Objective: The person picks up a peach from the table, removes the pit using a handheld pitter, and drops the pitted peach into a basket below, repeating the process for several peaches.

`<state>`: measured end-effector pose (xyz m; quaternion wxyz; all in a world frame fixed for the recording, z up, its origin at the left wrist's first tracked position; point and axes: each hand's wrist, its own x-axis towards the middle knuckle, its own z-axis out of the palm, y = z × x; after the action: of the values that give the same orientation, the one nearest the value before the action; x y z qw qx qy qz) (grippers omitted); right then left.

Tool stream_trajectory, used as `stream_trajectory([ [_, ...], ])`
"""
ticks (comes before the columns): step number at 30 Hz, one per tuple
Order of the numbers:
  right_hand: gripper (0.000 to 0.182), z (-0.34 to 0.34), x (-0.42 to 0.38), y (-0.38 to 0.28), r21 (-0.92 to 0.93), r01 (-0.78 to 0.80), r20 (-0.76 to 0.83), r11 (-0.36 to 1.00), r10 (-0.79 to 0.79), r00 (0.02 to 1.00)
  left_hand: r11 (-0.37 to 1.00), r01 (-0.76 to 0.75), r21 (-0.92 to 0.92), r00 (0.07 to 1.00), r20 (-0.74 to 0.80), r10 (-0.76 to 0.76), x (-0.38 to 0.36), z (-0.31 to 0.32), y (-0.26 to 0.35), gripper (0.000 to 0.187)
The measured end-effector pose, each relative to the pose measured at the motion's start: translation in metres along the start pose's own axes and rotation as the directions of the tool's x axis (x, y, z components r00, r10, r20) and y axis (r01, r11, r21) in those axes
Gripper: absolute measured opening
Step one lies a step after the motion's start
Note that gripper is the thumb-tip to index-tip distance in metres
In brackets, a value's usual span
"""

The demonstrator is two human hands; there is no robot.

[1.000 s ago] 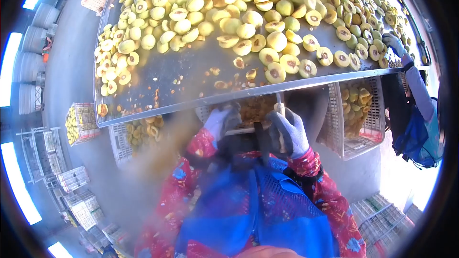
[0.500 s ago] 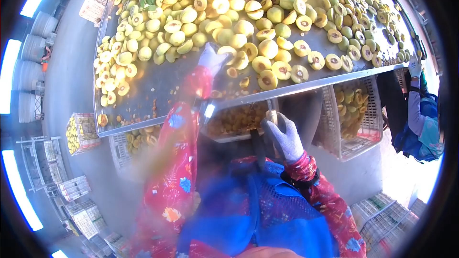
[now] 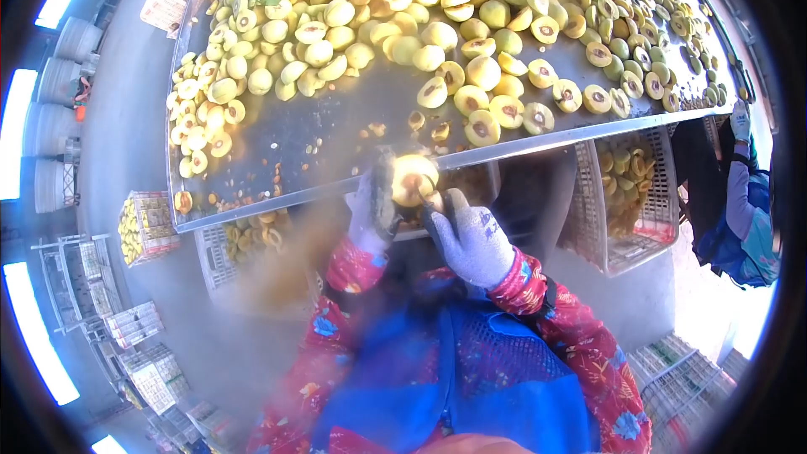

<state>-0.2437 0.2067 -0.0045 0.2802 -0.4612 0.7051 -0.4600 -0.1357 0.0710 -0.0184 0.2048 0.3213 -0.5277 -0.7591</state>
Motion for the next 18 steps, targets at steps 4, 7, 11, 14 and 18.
stream_trajectory([
  [4,0.022,0.008,-0.005,-0.001,-0.004,-0.005,-0.018,1.000,0.005,1.000,0.832,-0.249,0.495,0.925,-0.132,0.356,-0.008,0.004,-0.027,0.046],
  [7,0.022,0.014,-0.008,0.000,0.006,-0.029,-0.006,1.000,0.029,1.000,0.522,-0.410,0.748,0.784,-0.004,0.621,-0.007,-0.001,-0.041,0.034],
  [11,0.020,0.018,-0.010,0.000,0.025,0.088,-0.041,0.996,-0.087,0.995,0.786,-0.329,0.524,0.812,-0.268,0.519,-0.009,0.015,-0.048,0.031],
  [14,0.020,0.011,-0.010,0.000,0.411,-0.222,0.217,0.884,0.142,0.966,0.832,-0.256,0.492,0.837,-0.317,0.445,-0.011,0.021,-0.043,0.031],
  [18,0.022,-0.010,-0.003,0.016,0.615,-0.782,0.788,-0.101,0.106,0.606,0.623,-0.311,0.718,0.814,-0.137,0.565,-0.011,0.016,-0.054,0.033],
])
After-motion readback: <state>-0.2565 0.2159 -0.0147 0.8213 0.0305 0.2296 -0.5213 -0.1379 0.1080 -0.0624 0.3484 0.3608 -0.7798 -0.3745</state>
